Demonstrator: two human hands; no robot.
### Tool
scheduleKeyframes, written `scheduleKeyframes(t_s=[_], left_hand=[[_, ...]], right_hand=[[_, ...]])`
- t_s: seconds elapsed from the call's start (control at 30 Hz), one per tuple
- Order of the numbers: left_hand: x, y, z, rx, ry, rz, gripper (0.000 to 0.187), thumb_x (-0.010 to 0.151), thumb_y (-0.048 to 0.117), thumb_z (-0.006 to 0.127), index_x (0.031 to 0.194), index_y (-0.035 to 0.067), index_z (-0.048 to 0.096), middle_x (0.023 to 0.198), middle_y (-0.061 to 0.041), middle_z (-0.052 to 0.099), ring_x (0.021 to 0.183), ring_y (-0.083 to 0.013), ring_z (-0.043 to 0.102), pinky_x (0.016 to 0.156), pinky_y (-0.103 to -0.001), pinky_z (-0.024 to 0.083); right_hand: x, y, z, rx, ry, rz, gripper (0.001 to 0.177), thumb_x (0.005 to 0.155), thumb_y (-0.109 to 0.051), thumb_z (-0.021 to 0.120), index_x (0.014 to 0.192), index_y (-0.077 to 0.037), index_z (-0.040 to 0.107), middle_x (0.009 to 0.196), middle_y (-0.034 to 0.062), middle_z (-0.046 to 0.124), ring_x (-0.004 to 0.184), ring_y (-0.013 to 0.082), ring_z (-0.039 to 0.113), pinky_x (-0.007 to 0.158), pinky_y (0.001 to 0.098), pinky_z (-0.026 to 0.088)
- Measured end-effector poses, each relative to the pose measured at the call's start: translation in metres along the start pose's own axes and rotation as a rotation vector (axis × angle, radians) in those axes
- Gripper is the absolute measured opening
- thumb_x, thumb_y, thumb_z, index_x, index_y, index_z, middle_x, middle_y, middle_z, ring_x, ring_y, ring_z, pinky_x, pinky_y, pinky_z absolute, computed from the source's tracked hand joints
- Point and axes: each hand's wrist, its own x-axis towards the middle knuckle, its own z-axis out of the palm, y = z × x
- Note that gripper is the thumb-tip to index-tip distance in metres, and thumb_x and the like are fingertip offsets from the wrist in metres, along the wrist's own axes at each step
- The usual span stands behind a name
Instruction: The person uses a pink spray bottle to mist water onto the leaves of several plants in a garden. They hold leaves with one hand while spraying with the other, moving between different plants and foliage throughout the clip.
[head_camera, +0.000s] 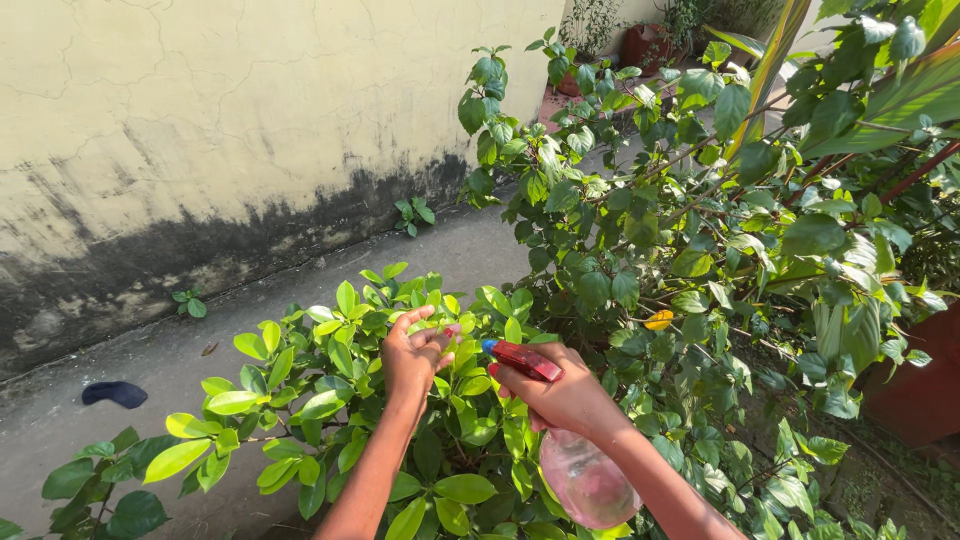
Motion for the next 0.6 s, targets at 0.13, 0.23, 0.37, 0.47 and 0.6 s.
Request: scheduleKeyframes(t_s=[0.13, 0.23, 0.37, 0.47, 0.6], left_hand=[[-0.017, 0.032, 0.007, 0.097, 0.041, 0.064, 0.046, 0.088, -0.005, 0.062, 0.132, 0.007, 0.056, 0.104, -0.011, 0.081, 0.088, -0.0126, 0.077, 0.069, -0.027, 0.06], [-0.03, 0.052, 0.01, 0.178, 0.019, 0.224, 0.045, 0.087, -0.005, 0.067, 0.13, 0.005, 0.058, 0.104, -0.011, 0.081, 0.087, -0.0128, 0.076, 0.073, -0.025, 0.06], [-0.047, 0.068, 0.007, 0.297, -0.077, 0.237, 0.037, 0.087, -0.002, 0.068, 0.123, 0.004, 0.064, 0.102, -0.009, 0.08, 0.083, -0.0125, 0.077, 0.065, -0.026, 0.059], [-0.056, 0.062, 0.016, 0.513, -0.144, 0.027, 0.029, 0.087, 0.003, 0.064, 0.115, 0.006, 0.071, 0.095, -0.012, 0.082, 0.077, -0.0141, 0.079, 0.057, -0.028, 0.058], [-0.07, 0.027, 0.022, 0.708, -0.211, -0.057, 0.031, 0.085, 0.021, 0.081, 0.108, 0.003, 0.071, 0.091, -0.013, 0.08, 0.073, -0.0195, 0.079, 0.064, -0.027, 0.06]], right_hand=[[-0.003, 0.002, -0.008, 0.023, -0.072, -0.037, 0.04, 0.085, -0.03, 0.074, 0.116, -0.006, 0.076, 0.077, 0.0007, 0.077, 0.037, 0.0092, 0.055, 0.037, 0.0263, 0.046], [-0.006, 0.011, -0.013, 0.035, -0.09, -0.019, 0.04, 0.086, -0.028, 0.072, 0.119, -0.007, 0.074, 0.079, 0.0019, 0.078, 0.037, 0.0089, 0.055, 0.036, 0.0267, 0.044], [-0.005, 0.029, -0.018, 0.062, -0.121, 0.027, 0.041, 0.087, -0.028, 0.073, 0.121, -0.006, 0.073, 0.083, 0.0033, 0.08, 0.037, 0.0092, 0.054, 0.036, 0.0266, 0.044], [0.0, 0.043, -0.023, 0.074, -0.118, 0.044, 0.041, 0.087, -0.028, 0.072, 0.121, -0.005, 0.073, 0.084, 0.0036, 0.08, 0.037, 0.0097, 0.054, 0.037, 0.0268, 0.044], [0.006, 0.061, -0.028, 0.135, -0.067, 0.054, 0.043, 0.086, -0.026, 0.073, 0.122, -0.004, 0.071, 0.085, 0.0044, 0.082, 0.037, 0.0115, 0.053, 0.036, 0.0279, 0.043]])
